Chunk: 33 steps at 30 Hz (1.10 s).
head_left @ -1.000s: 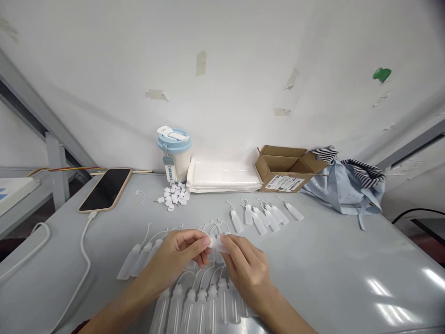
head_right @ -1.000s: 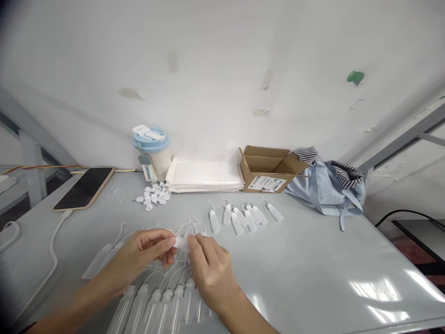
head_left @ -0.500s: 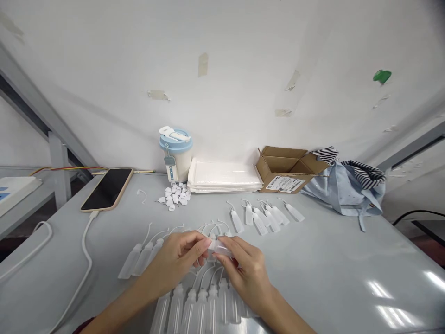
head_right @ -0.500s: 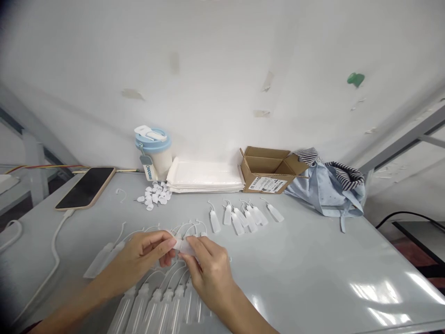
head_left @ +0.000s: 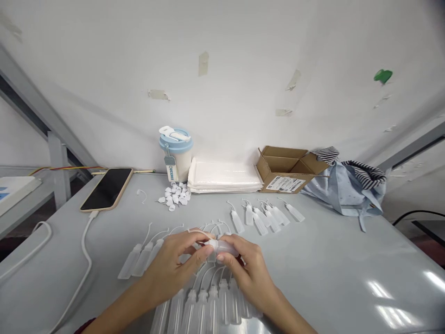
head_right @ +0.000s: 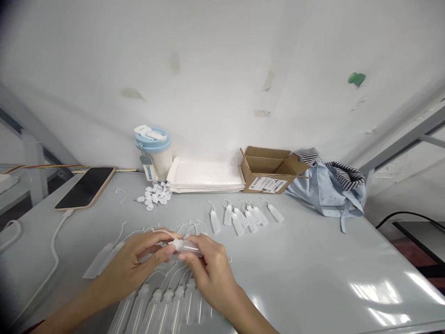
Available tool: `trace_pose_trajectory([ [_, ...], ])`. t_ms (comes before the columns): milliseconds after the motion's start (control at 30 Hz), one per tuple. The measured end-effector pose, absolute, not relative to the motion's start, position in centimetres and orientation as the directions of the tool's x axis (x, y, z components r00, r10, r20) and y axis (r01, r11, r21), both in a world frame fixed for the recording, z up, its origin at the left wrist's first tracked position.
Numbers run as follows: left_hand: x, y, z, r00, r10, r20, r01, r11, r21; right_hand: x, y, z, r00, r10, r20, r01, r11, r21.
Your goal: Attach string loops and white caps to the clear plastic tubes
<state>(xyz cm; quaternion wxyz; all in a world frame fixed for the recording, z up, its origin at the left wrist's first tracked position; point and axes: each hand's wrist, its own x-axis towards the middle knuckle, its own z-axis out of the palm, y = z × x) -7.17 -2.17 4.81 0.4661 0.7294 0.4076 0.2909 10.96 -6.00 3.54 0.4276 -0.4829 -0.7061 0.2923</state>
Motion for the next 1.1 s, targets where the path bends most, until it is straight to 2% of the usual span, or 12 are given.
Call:
trace_pose_trajectory([
  [133, -7.1, -2.1, 5.0, 0.522, 0.853, -0.019, 0.325, -0.178, 0.929, 11.0, -6.1, 2.9, -0.216, 0.854, 0.473, 0.608, 0.497, -0.619],
  [233, -7.0, -2.2, 5.0, 0.544, 0.839, -0.025, 0.339, -0.193, 0.921, 11.1, -6.2, 2.6, -0.257, 0.832, 0.492, 0.665, 0.522, -0.535],
  [333, -6.9, -2.3, 4.9, 0.538, 0.843, -0.006, 0.385, -0.238, 0.892, 11.0, -6.4, 2.7, -0.244, 0.875, 0.418, 0.592, 0.476, -0.650],
  [433, -6.8, -2.3, 5.0, 0.548, 0.836, -0.009, 0.393, -0.249, 0.885, 10.8, -6.5, 3.2, -0.195, 0.946, 0.260, 0.445, 0.321, -0.836],
  [533, -6.9, -2.4, 5.0, 0.574, 0.819, 0.001, 0.385, -0.271, 0.882, 10.7, -6.4, 3.8, -0.174, 0.979, 0.107, 0.297, 0.156, -0.942],
  [633, -7.0, -2.5, 4.7, 0.576, 0.816, 0.057, 0.400, -0.342, 0.850, 11.0, -6.1, 4.0, -0.177, 0.984, -0.034, 0.152, -0.007, -0.988],
  [733, -7.0, -2.6, 4.2, 0.588, 0.790, 0.171, 0.389, -0.462, 0.797, 11.3, -5.7, 4.0, -0.231, 0.956, -0.180, 0.007, -0.183, -0.983],
  [833, -7.0, -2.6, 4.0, 0.605, 0.762, 0.230, 0.374, -0.528, 0.762, 11.5, -5.5, 3.9, -0.291, 0.928, -0.233, -0.056, -0.260, -0.964],
  [900, -7.0, -2.5, 4.1, 0.613, 0.760, 0.214, 0.373, -0.518, 0.770, 11.3, -5.6, 4.0, -0.264, 0.946, -0.188, 0.002, -0.194, -0.981],
  [967, -6.9, -2.5, 4.4, 0.606, 0.777, 0.170, 0.371, -0.465, 0.804, 11.1, -5.8, 4.0, -0.214, 0.975, -0.061, 0.133, -0.033, -0.991],
  [1100, -6.7, -2.3, 4.8, 0.573, 0.816, 0.077, 0.398, -0.359, 0.844, 10.9, -6.3, 3.5, -0.216, 0.949, 0.229, 0.420, 0.301, -0.856],
])
